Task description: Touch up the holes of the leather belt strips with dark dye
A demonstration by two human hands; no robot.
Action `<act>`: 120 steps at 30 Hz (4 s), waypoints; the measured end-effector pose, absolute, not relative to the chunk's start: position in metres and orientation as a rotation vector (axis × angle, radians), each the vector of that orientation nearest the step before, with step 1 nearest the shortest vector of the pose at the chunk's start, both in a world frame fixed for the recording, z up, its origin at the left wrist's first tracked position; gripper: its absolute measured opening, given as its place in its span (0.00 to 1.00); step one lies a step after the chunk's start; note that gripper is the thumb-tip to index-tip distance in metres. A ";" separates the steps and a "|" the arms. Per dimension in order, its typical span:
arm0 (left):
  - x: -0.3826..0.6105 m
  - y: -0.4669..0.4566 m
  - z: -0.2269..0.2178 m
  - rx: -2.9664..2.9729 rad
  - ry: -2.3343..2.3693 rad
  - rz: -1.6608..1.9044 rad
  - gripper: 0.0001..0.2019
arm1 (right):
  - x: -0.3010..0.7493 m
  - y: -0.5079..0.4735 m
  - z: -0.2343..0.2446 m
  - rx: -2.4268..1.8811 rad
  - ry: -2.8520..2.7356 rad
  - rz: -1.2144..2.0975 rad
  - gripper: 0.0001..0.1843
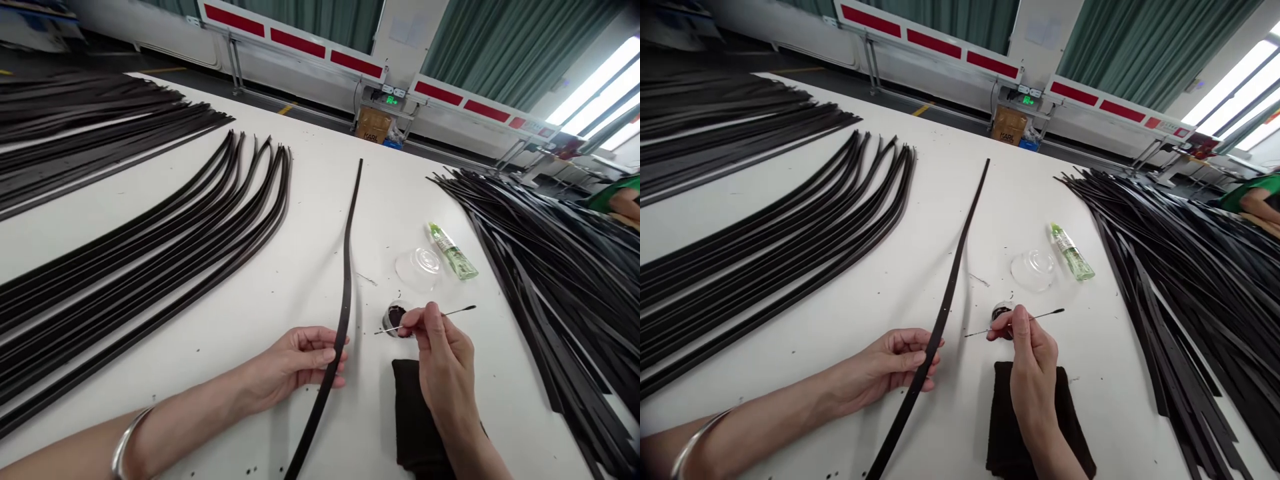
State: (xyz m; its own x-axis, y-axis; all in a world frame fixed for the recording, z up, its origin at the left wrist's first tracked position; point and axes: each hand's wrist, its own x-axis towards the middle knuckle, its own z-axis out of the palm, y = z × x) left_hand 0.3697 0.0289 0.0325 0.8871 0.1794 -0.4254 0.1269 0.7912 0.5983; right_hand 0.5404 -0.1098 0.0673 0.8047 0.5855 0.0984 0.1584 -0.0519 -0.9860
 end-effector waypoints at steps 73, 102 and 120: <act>0.370 0.024 0.033 0.694 0.385 0.036 0.08 | 0.506 -0.103 0.059 -1.523 -1.567 -0.105 0.14; 0.369 0.025 0.031 0.583 0.420 0.065 0.07 | 0.506 -0.118 0.055 -1.541 -1.057 0.077 0.16; 0.363 0.022 0.030 0.600 0.330 -0.022 0.09 | 0.529 -0.078 0.075 -1.616 -0.742 0.492 0.13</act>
State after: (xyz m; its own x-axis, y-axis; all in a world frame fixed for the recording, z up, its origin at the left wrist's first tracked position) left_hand 0.3635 0.0215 0.0296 0.9473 0.0752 -0.3114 0.1155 0.8265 0.5510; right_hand 0.5294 -0.0783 0.0751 0.7039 0.7044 0.0909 0.1913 -0.0648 -0.9794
